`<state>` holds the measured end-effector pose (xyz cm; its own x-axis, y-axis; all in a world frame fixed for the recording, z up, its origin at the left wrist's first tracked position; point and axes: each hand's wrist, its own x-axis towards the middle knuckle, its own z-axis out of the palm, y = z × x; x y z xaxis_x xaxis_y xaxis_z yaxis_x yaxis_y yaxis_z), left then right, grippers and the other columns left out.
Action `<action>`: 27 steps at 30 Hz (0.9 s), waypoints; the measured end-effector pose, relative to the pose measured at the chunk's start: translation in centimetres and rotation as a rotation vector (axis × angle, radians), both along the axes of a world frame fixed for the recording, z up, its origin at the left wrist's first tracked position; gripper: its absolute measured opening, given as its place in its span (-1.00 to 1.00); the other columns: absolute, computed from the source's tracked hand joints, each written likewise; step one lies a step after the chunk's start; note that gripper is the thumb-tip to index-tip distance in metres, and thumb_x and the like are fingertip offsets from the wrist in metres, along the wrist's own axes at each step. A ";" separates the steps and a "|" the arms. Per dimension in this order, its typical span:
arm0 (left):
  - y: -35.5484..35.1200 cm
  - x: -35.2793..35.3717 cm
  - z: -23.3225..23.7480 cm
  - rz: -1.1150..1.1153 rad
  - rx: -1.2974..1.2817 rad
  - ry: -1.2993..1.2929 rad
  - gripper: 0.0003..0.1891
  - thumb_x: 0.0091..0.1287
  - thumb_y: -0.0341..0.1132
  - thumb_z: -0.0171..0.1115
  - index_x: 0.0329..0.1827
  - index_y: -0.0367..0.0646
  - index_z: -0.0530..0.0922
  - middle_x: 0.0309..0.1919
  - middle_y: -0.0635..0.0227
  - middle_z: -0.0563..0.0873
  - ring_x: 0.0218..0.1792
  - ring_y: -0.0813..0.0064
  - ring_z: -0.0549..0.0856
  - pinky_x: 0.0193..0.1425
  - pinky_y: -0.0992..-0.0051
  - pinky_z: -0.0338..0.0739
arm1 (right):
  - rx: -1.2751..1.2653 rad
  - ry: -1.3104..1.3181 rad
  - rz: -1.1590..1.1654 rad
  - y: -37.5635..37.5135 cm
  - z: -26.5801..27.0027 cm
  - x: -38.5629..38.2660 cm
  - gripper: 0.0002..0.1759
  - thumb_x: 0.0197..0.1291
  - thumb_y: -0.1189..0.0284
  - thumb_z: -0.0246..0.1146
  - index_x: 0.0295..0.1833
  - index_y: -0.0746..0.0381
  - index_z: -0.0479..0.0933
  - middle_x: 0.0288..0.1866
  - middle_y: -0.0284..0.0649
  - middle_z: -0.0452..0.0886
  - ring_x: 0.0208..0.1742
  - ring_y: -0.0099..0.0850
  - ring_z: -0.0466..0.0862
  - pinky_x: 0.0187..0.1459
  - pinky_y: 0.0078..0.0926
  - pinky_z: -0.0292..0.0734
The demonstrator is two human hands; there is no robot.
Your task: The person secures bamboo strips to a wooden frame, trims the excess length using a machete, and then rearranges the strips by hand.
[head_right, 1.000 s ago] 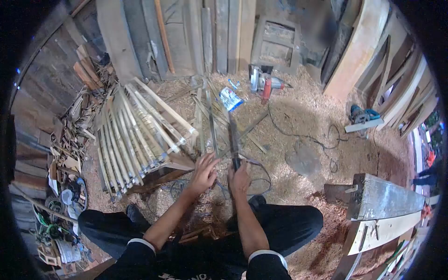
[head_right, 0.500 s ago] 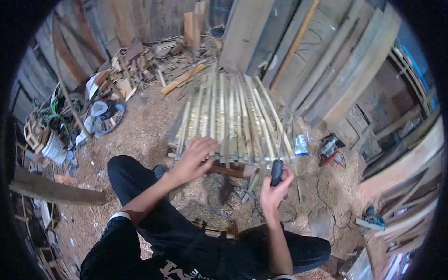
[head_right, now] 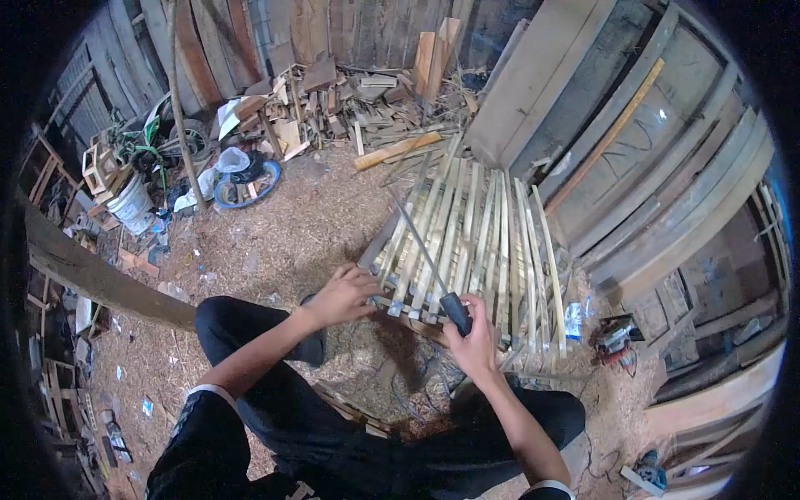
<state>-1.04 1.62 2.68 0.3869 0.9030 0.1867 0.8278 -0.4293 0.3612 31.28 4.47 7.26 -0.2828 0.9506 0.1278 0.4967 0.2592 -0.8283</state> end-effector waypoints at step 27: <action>6.5 -3.4 -2.0 0.048 -0.278 -0.409 -0.78 0.23 -0.16 0.60 -0.07 0.12 0.88 0.49 0.29 0.59 0.50 0.08 0.38 0.62 0.04 0.18 | 0.341 -0.453 0.157 2.7 -0.2 6.3 -0.45 0.13 0.43 0.52 0.24 0.27 0.56 -0.10 0.05 0.76 -0.15 -0.04 0.79 -0.05 -0.18 0.67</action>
<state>-4.44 8.14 0.67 0.2888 0.9552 0.0642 0.6106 -0.2354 0.7562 37.59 7.21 7.09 -0.5146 0.8193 0.2529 0.7157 0.5729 -0.3996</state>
